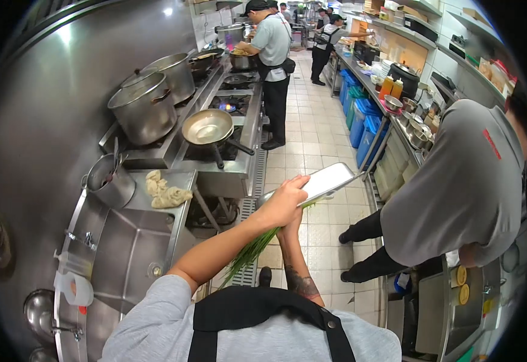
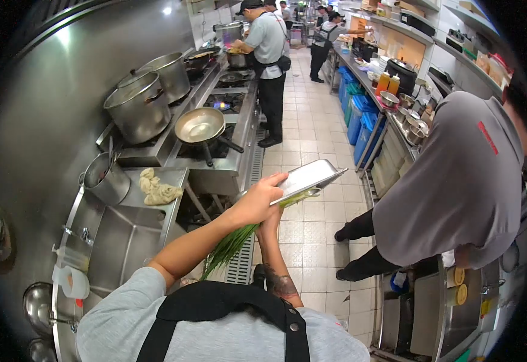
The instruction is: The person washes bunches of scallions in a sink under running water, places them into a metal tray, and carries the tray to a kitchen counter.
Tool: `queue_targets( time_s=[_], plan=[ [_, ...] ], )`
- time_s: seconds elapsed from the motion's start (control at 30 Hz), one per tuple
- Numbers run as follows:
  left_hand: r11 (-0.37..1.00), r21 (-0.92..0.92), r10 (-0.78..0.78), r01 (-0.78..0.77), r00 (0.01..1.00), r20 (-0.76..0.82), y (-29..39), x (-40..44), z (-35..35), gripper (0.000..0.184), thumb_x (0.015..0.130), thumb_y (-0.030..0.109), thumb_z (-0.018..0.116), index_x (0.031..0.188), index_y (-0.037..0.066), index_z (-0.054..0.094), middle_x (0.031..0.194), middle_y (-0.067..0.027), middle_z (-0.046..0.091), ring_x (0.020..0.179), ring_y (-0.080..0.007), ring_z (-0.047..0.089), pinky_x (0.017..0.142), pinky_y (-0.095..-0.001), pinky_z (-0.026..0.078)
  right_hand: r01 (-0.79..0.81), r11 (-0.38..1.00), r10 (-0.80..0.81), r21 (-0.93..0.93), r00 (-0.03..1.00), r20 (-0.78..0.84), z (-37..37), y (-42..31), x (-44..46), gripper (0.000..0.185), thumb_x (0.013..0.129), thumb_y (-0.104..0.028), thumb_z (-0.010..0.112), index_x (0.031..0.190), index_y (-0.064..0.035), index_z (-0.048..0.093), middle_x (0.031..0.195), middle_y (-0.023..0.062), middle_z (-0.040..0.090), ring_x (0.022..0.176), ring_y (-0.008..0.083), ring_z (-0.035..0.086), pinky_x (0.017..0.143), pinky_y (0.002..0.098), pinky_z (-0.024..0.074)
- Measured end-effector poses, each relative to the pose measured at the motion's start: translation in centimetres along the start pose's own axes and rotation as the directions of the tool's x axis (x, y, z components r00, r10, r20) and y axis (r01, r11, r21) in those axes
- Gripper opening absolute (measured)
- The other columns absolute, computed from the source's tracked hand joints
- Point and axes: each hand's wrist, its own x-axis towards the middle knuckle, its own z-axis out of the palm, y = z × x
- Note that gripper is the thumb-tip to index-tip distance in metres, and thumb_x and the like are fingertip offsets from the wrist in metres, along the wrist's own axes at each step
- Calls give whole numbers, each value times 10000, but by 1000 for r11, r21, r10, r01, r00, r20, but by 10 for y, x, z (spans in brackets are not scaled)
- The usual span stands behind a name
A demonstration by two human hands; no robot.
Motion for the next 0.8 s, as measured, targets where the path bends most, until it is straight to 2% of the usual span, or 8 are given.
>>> queue_targets(
  time_s=[0.1,0.3,0.4,0.6,0.63,0.67,0.73,0.8],
  plan=[
    [999,-37,-17,17,1000,9,-25,30,8,88,619,-15,589,664,-46,520,1242,-259,444,1131,-427,433,926,-419,388,-54,994,58,93,998,-35,-17,9,45,412,941,-263,355,1298,-57,343,1173,64,470,1057,159,491,850,301,427],
    [999,-13,51,-53,993,-110,-92,102,3,84,615,-19,586,649,-62,523,1222,-274,454,1043,-414,495,881,-400,419,28,996,-34,84,997,70,-5,12,152,415,939,-291,362,1284,-59,354,1158,53,477,1044,156,498,849,296,426],
    [1000,9,28,-27,991,-132,-123,141,2,79,614,-13,593,634,-54,529,1219,-275,457,992,-406,524,845,-395,438,-29,998,25,55,998,62,0,7,201,429,934,-320,377,1270,-54,366,1153,59,482,1024,155,510,827,290,439],
    [967,-238,-122,89,984,-129,-179,212,25,84,587,-21,578,605,-37,498,1224,-254,471,902,-385,566,732,-366,467,-38,994,33,-102,998,-55,-37,-1,304,427,914,-333,420,1236,-54,395,1102,89,529,965,186,551,778,318,477],
    [972,-228,-99,57,979,-178,-196,225,33,146,575,-15,567,566,-40,423,1214,-238,491,868,-338,597,688,-341,463,19,992,-29,-122,997,-76,-46,-4,321,447,884,-280,499,1243,-37,389,1106,96,530,951,193,560,758,312,489],
    [935,-318,-201,154,972,-121,-212,237,40,189,578,-2,564,545,-33,380,1217,-231,497,870,-297,612,674,-322,459,84,978,-99,-193,993,-70,-54,-6,340,467,855,-252,546,1234,-24,396,1116,99,524,954,194,555,765,310,483],
    [921,-362,-220,139,957,-190,-255,257,62,195,584,11,567,529,-19,382,1243,-226,484,817,-215,617,632,-286,444,190,921,-214,-340,976,-33,-56,-17,376,516,798,-197,639,1216,2,411,1138,107,513,959,195,545,779,305,471],
    [856,-490,-301,163,929,-217,-297,271,87,193,599,0,563,517,0,388,1272,-202,471,722,-137,586,591,-261,423,116,906,-148,-407,988,-47,-45,-39,399,582,725,-151,710,1199,16,417,1104,119,539,937,202,562,772,302,473]
  ],
)
